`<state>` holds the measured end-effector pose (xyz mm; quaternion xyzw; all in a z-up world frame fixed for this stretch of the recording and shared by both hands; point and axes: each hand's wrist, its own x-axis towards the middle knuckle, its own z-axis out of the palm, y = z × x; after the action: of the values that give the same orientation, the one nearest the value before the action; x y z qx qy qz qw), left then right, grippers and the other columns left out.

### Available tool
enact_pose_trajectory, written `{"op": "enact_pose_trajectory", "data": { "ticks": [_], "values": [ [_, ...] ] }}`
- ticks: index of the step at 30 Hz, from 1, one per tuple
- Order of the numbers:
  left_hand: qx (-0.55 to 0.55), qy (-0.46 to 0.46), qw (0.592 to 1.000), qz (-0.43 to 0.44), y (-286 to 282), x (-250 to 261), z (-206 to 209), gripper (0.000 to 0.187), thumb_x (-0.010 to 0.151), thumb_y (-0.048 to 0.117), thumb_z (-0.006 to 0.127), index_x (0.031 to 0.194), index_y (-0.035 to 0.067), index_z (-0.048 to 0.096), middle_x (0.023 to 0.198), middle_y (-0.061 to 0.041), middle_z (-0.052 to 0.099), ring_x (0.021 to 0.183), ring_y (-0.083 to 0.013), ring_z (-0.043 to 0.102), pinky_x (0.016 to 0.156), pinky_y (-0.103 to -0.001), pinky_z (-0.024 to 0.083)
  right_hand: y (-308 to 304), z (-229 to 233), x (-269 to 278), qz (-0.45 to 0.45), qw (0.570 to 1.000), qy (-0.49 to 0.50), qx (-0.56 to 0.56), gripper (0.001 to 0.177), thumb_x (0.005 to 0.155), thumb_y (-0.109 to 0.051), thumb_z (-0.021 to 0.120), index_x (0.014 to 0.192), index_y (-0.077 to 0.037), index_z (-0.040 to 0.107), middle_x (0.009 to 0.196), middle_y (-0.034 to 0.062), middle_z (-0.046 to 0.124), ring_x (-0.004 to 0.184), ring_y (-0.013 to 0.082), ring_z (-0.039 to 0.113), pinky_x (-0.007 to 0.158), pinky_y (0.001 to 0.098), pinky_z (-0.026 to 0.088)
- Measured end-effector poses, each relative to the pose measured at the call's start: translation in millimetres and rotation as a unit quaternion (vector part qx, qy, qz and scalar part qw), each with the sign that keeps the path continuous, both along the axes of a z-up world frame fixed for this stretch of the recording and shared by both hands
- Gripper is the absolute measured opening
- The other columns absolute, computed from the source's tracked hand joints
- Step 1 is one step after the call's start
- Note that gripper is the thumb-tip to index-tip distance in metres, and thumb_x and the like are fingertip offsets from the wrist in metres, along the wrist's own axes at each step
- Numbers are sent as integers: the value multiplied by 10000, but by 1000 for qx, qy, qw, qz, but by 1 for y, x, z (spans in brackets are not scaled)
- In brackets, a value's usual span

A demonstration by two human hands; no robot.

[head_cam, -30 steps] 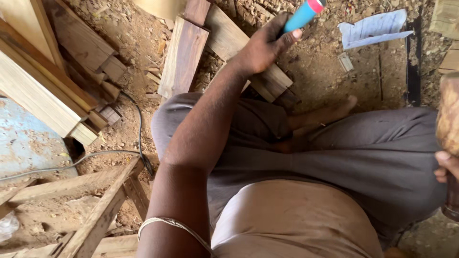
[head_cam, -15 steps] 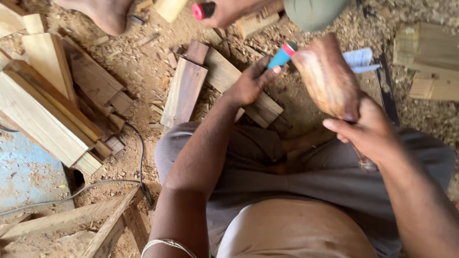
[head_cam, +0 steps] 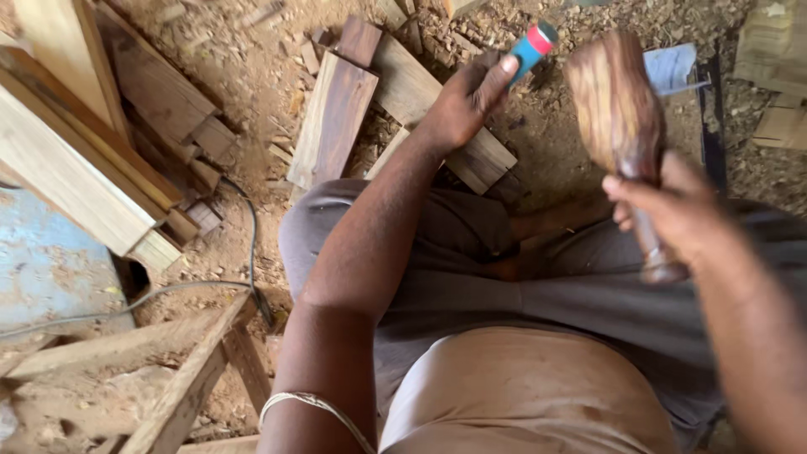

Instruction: The person carves and shapes wood pieces using a chisel and a wooden mallet while sitting on the floor. They use the mallet to strike the chisel, removing wood from several small wooden components and joining them together.

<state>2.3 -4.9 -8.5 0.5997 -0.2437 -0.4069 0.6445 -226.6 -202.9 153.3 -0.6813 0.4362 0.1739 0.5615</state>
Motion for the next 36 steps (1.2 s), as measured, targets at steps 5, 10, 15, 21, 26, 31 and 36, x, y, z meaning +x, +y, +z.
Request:
{"op": "enact_pose_trajectory", "data": {
  "ticks": [5,10,15,21,26,31,36],
  "values": [
    [23,66,986,152,-11,24,-18,721,935,610,593,1374,43,514,827,-69,636,600,-157,569,536,-350,527,22,-57,-63,-107,985,44,127,399,882,-272,714,1233,-120,599,861,62,670,678,153,659,572,328,584],
    [61,-157,982,89,15,27,12,614,935,495,778,1271,17,592,887,-107,744,790,-166,745,717,-363,651,28,-84,-60,-125,984,67,105,307,922,-304,715,1129,-90,642,880,22,680,656,144,650,511,304,495],
    [40,-162,975,147,28,15,48,592,977,443,773,1375,53,570,1109,-122,783,997,-208,789,931,-409,640,26,-87,-49,-106,986,32,126,298,932,-311,713,1129,-99,644,874,34,682,637,161,647,500,297,484],
    [208,-410,881,112,33,-3,86,536,936,386,764,1399,194,573,1106,-109,743,959,-288,747,818,-431,601,34,-77,-47,-116,985,54,120,315,919,-306,733,1139,-97,650,884,42,682,679,184,664,535,331,512],
    [489,-417,760,-92,44,-11,42,453,861,559,760,1172,246,654,1091,-76,668,978,-289,695,762,-439,569,43,-63,-35,-98,990,59,86,362,894,-338,736,1159,-111,642,904,38,689,716,194,671,542,364,517],
    [524,-514,674,-84,21,-43,-10,265,967,378,684,1129,176,630,1080,-78,693,940,-268,725,751,-425,591,45,-63,-38,-63,994,45,79,408,895,-371,727,1149,-67,630,918,63,684,752,198,689,558,381,540],
    [425,-481,763,-73,-6,-61,22,345,953,392,670,1224,182,632,1086,-78,694,853,-234,734,692,-390,600,40,-77,-49,-51,995,27,77,440,905,-376,743,1149,-25,640,928,70,686,745,204,681,583,358,535]
  ]
}}
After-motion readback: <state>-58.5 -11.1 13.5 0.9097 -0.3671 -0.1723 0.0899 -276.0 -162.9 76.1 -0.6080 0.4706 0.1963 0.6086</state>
